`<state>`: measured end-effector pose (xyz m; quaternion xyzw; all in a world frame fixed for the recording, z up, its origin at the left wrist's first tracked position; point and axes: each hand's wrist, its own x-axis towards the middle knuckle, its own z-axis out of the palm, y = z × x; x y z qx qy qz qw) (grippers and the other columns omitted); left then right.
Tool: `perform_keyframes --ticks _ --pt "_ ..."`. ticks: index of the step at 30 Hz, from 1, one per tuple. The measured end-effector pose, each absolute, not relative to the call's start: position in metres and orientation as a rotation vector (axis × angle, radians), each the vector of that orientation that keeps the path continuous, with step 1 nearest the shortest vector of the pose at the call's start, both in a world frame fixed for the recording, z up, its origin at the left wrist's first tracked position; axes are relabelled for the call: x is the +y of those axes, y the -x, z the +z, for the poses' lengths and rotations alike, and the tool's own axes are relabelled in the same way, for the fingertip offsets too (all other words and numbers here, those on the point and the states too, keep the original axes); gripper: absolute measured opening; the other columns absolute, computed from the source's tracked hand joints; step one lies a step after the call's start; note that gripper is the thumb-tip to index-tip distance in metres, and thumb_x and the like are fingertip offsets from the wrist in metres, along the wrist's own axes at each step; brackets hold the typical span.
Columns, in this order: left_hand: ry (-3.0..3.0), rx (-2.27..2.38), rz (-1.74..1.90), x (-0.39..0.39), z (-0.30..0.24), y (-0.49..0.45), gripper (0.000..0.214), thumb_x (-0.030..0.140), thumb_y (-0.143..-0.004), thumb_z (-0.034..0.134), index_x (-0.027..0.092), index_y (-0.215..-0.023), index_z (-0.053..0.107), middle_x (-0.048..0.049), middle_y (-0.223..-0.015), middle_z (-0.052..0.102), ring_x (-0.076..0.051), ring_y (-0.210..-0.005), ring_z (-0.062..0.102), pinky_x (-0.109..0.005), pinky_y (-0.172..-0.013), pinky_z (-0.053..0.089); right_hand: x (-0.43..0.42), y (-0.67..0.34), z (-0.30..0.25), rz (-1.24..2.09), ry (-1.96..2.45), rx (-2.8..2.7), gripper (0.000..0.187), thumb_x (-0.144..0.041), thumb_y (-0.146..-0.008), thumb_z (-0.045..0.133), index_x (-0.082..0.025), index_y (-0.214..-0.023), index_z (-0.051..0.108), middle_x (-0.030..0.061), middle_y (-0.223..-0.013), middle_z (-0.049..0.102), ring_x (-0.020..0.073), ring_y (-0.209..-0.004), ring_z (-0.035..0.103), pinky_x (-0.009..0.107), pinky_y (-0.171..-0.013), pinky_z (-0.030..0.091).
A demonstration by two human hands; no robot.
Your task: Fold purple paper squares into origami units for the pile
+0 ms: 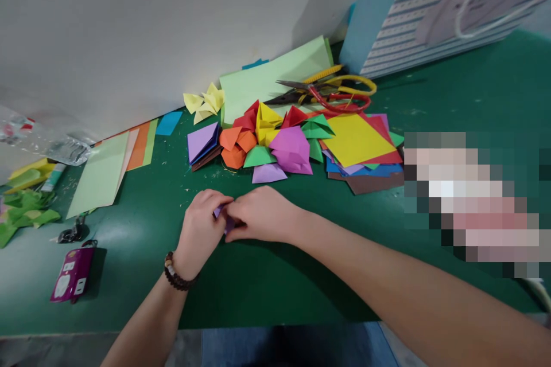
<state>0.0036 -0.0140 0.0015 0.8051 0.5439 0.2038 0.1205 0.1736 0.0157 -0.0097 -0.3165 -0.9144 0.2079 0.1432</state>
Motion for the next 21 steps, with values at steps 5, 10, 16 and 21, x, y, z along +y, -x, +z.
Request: perform_keyframes --ticks 5,10,16,21 --pt "-2.407 1.584 0.561 -0.015 0.002 -0.002 0.017 0.007 -0.085 0.054 0.018 -0.094 0.062 -0.0038 -0.09 0.064 -0.02 -0.088 0.058 -0.035 -0.079 0.048 0.027 -0.186 -0.008 0.732 1.135 -2.355 0.018 -0.034 -0.079 0.066 -0.02 -0.09 0.06 -0.0016 -0.074 0.065 0.0131 -0.065 0.057 0.023 -0.054 0.028" --pt "-2.373 1.65 0.547 -0.017 0.007 -0.005 0.022 0.007 -0.081 0.059 0.02 -0.099 0.055 -0.0023 -0.09 0.064 -0.02 -0.086 0.059 -0.034 -0.077 0.049 0.024 -0.178 -0.016 0.874 1.138 -2.295 0.028 -0.015 -0.078 0.06 -0.019 -0.105 0.054 -0.0019 -0.076 0.066 0.0129 -0.065 0.059 0.023 -0.055 0.032" --pt "-2.307 1.714 0.687 -0.018 0.009 -0.002 0.042 0.019 -0.082 0.063 0.02 -0.121 0.048 -0.0096 -0.117 0.059 -0.025 -0.106 0.056 -0.041 -0.088 0.049 0.019 -0.168 -0.013 0.989 1.381 -2.056 0.032 -0.01 -0.075 0.06 -0.019 -0.105 0.054 -0.001 -0.077 0.068 0.0143 -0.069 0.062 0.023 -0.057 0.037" --pt "-2.28 1.717 0.581 -0.013 0.01 0.003 0.024 0.008 -0.087 0.051 0.019 -0.107 0.06 -0.0046 -0.101 0.066 -0.019 -0.093 0.06 -0.034 -0.083 0.049 0.012 -0.167 -0.006 1.039 1.424 -2.126 0.026 -0.012 -0.076 0.061 -0.02 -0.1 0.056 -0.0019 -0.076 0.07 0.0148 -0.07 0.063 0.023 -0.055 0.034"
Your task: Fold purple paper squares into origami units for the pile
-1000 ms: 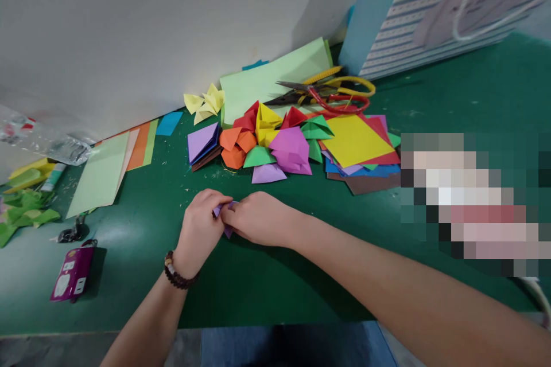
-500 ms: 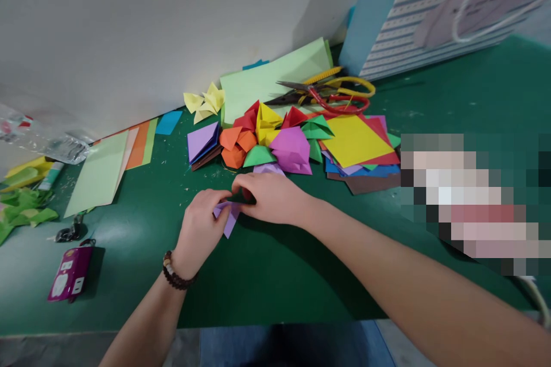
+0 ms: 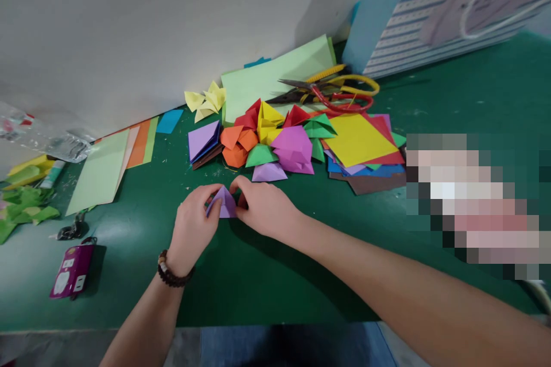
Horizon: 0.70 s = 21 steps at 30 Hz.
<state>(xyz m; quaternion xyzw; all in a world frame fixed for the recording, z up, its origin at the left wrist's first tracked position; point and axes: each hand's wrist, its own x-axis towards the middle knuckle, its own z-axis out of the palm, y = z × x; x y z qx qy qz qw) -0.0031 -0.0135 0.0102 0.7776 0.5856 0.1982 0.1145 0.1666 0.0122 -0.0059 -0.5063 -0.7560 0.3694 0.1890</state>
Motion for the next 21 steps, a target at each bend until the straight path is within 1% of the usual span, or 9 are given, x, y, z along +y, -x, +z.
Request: perform_keyframes --ticks 3,5,8,10,13,16,21 --pt "-2.365 1.648 0.529 -0.012 0.011 0.004 0.027 0.008 -0.09 0.047 0.021 -0.108 0.064 -0.0036 -0.094 0.065 -0.018 -0.089 0.059 -0.032 -0.079 0.048 0.014 -0.17 -0.007 0.855 1.426 -2.21 0.014 -0.025 -0.083 0.062 -0.021 -0.096 0.058 -0.0009 -0.077 0.07 0.0155 -0.068 0.063 0.024 -0.053 0.03" --pt "-2.406 1.61 0.474 -0.011 0.011 0.004 0.029 0.009 -0.091 0.047 0.022 -0.11 0.064 -0.0037 -0.091 0.064 -0.018 -0.087 0.058 -0.032 -0.077 0.048 0.018 -0.173 -0.011 0.645 1.379 -2.274 0.012 -0.031 -0.087 0.059 -0.02 -0.092 0.059 0.0003 -0.077 0.07 0.0159 -0.068 0.062 0.025 -0.054 0.028" --pt "-2.397 1.609 0.476 -0.01 0.009 0.003 0.026 0.009 -0.088 0.052 0.019 -0.109 0.062 -0.0036 -0.092 0.066 -0.019 -0.087 0.058 -0.033 -0.077 0.047 0.024 -0.176 -0.016 0.409 1.254 -2.406 0.016 -0.033 -0.091 0.055 -0.019 -0.085 0.061 0.0019 -0.076 0.069 0.0162 -0.067 0.061 0.027 -0.054 0.024" --pt "-2.359 1.653 0.507 -0.009 0.008 0.001 0.019 0.009 -0.085 0.056 0.019 -0.1 0.062 -0.0026 -0.089 0.066 -0.019 -0.085 0.058 -0.033 -0.076 0.047 0.026 -0.176 -0.018 0.315 1.202 -2.489 0.016 -0.028 -0.091 0.054 -0.017 -0.083 0.061 0.0031 -0.077 0.069 0.0161 -0.066 0.06 0.028 -0.054 0.023" --pt "-2.326 1.689 0.542 -0.008 0.005 -0.002 0.013 0.009 -0.083 0.056 0.02 -0.087 0.061 -0.0007 -0.084 0.066 -0.018 -0.081 0.056 -0.032 -0.075 0.046 0.027 -0.175 -0.019 0.226 1.18 -2.568 0.014 -0.022 -0.09 0.052 -0.015 -0.082 0.061 0.0044 -0.076 0.068 0.0162 -0.065 0.059 0.029 -0.054 0.021" --pt "-2.303 1.708 0.572 -0.008 0.003 -0.005 0.015 0.006 -0.082 0.054 0.02 -0.084 0.06 -0.0001 -0.083 0.067 -0.018 -0.081 0.056 -0.032 -0.074 0.045 0.027 -0.174 -0.02 0.195 1.157 -2.602 0.016 -0.021 -0.09 0.051 -0.015 -0.081 0.062 0.0049 -0.074 0.067 0.0161 -0.063 0.058 0.029 -0.054 0.02" --pt "-2.275 1.751 0.574 -0.01 0.003 -0.006 0.018 0.004 -0.079 0.052 0.02 -0.079 0.059 -0.0008 -0.078 0.064 -0.018 -0.078 0.056 -0.031 -0.07 0.045 0.022 -0.172 -0.018 0.316 0.998 -2.639 0.017 -0.019 -0.09 0.049 -0.014 -0.081 0.062 0.0051 -0.072 0.067 0.015 -0.062 0.057 0.029 -0.054 0.022"
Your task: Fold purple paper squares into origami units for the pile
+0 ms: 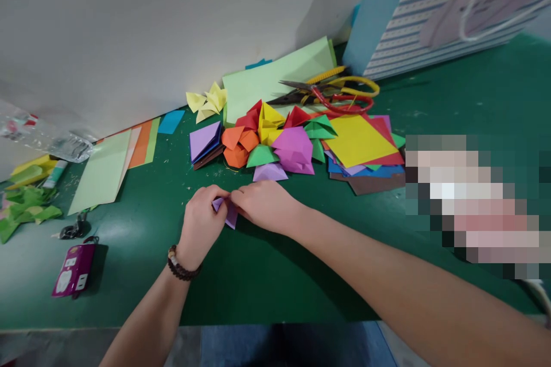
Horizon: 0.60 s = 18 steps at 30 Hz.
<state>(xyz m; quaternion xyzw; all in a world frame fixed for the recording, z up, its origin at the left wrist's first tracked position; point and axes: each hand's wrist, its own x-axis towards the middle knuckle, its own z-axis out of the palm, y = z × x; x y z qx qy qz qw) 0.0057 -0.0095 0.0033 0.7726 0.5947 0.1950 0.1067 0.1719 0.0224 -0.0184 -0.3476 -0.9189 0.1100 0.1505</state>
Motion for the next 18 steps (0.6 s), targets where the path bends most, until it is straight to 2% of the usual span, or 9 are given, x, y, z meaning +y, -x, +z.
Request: perform_keyframes --ticks 8,18 --pt "-2.286 1.762 0.572 -0.0089 0.0009 -0.0051 0.013 0.007 -0.081 0.055 0.019 -0.077 0.057 -0.001 -0.076 0.062 -0.018 -0.076 0.055 -0.03 -0.067 0.043 0.0151 -0.1704 -0.0093 0.515 0.898 -2.748 0.013 -0.022 -0.089 0.053 -0.015 -0.088 0.064 0.0061 -0.081 0.071 0.0171 -0.069 0.063 0.028 -0.057 0.029" --pt "-2.28 1.776 0.582 -0.0104 0.0022 -0.0067 0.011 0.01 -0.083 0.058 0.02 -0.076 0.057 -0.0005 -0.076 0.063 -0.017 -0.075 0.056 -0.029 -0.067 0.044 0.0117 -0.1681 -0.0109 0.474 0.824 -2.772 0.014 -0.021 -0.087 0.054 -0.016 -0.082 0.066 0.0051 -0.075 0.07 0.0155 -0.064 0.061 0.027 -0.055 0.029"
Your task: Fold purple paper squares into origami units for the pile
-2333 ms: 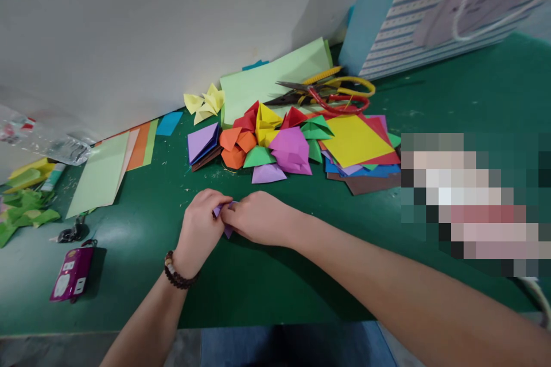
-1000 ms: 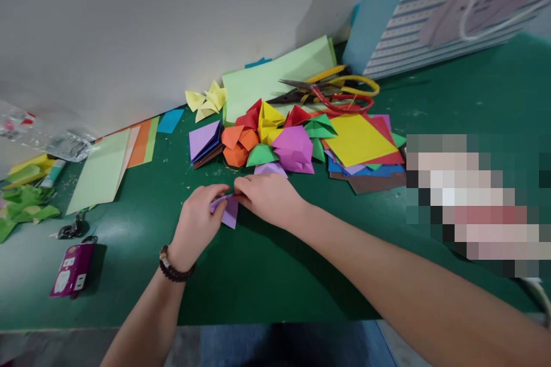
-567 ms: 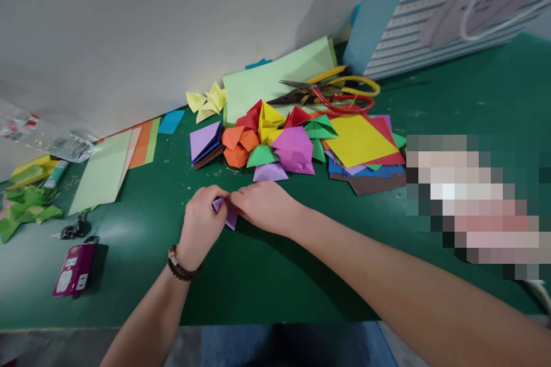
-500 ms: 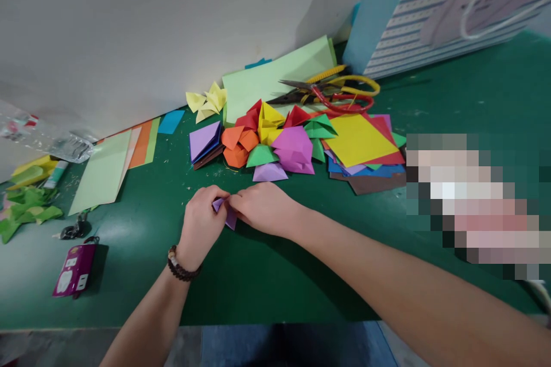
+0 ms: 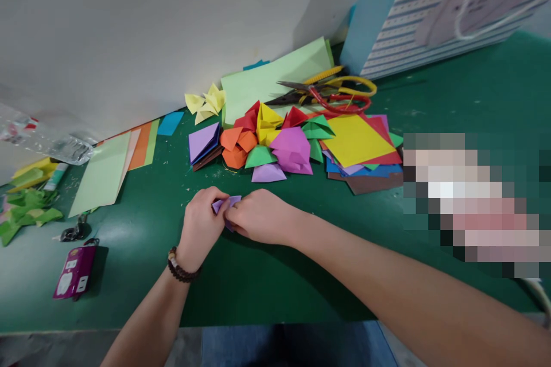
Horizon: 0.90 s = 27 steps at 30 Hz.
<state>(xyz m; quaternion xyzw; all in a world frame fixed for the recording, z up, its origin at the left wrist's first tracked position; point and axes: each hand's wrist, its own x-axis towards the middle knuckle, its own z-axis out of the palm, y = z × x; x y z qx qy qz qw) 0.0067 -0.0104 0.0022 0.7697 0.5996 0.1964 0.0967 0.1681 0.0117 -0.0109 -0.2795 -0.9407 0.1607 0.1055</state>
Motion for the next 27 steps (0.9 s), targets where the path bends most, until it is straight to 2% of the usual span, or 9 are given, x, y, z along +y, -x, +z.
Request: perform_keyframes --ticks 6,9,12,15,18,22,25,27 --pt "-2.278 1.772 0.578 -0.011 0.002 -0.006 0.012 0.01 -0.083 0.058 0.019 -0.076 0.056 -0.0004 -0.077 0.063 -0.017 -0.075 0.056 -0.029 -0.068 0.043 0.007 -0.165 -0.01 0.47 0.765 -2.812 0.014 -0.022 -0.087 0.055 -0.016 -0.083 0.067 0.0052 -0.076 0.07 0.0159 -0.064 0.061 0.027 -0.054 0.03" --pt "-2.281 1.777 0.576 -0.011 0.001 -0.006 0.012 0.009 -0.082 0.057 0.019 -0.076 0.056 -0.0004 -0.076 0.062 -0.017 -0.075 0.056 -0.029 -0.068 0.043 0.01 -0.168 -0.008 0.63 0.801 -2.748 0.01 -0.024 -0.083 0.062 -0.018 -0.077 0.067 0.0024 -0.073 0.07 0.0157 -0.065 0.062 0.026 -0.055 0.031" --pt "-2.297 1.767 0.572 -0.011 0.002 -0.005 0.014 0.006 -0.08 0.055 0.019 -0.076 0.056 -0.0005 -0.076 0.062 -0.018 -0.077 0.056 -0.03 -0.069 0.043 0.02 -0.178 -0.006 0.823 1.001 -2.407 0.01 -0.027 -0.083 0.063 -0.02 -0.077 0.064 -0.0011 -0.07 0.068 0.013 -0.063 0.06 0.024 -0.055 0.034" --pt "-2.279 1.769 0.609 -0.011 0.004 -0.004 0.012 0.008 -0.081 0.055 0.019 -0.077 0.057 -0.0003 -0.076 0.062 -0.017 -0.077 0.056 -0.03 -0.07 0.044 0.028 -0.185 -0.005 0.908 1.219 -1.949 0.016 -0.035 -0.088 0.057 -0.019 -0.085 0.06 -0.0015 -0.068 0.064 0.0114 -0.059 0.057 0.023 -0.055 0.038" --pt "-2.19 1.761 0.803 -0.011 0.007 -0.003 0.006 0.014 -0.085 0.056 0.019 -0.082 0.058 -0.001 -0.08 0.062 -0.016 -0.079 0.057 -0.029 -0.07 0.046 0.029 -0.183 -0.006 1.013 1.252 -1.758 0.017 -0.036 -0.088 0.055 -0.019 -0.092 0.057 -0.0008 -0.072 0.065 0.0114 -0.058 0.058 0.023 -0.056 0.043" --pt "-1.887 1.642 1.196 -0.01 0.008 -0.004 0.003 0.022 -0.087 0.058 0.019 -0.086 0.059 -0.0018 -0.084 0.063 -0.014 -0.08 0.061 -0.024 -0.068 0.05 0.021 -0.172 -0.008 1.157 1.171 -1.775 0.024 -0.039 -0.085 0.057 -0.019 -0.1 0.057 -0.0007 -0.073 0.066 0.0127 -0.057 0.059 0.024 -0.052 0.044" --pt "-1.644 1.506 1.381 -0.009 0.005 -0.007 0.006 0.023 -0.084 0.062 0.018 -0.085 0.058 -0.0031 -0.088 0.064 -0.014 -0.084 0.064 -0.022 -0.067 0.053 0.015 -0.166 -0.009 1.089 1.123 -1.8 0.016 -0.034 -0.086 0.056 -0.019 -0.088 0.059 0.0001 -0.07 0.067 0.013 -0.058 0.061 0.023 -0.052 0.045" --pt "-1.566 1.4 1.43 -0.009 0.003 -0.009 0.008 0.02 -0.082 0.063 0.018 -0.084 0.056 -0.004 -0.09 0.064 -0.015 -0.087 0.065 -0.023 -0.069 0.055 0.014 -0.168 -0.01 0.86 1.126 -1.837 0.014 -0.03 -0.087 0.055 -0.019 -0.08 0.061 0.0008 -0.069 0.068 0.0128 -0.057 0.061 0.023 -0.05 0.045"
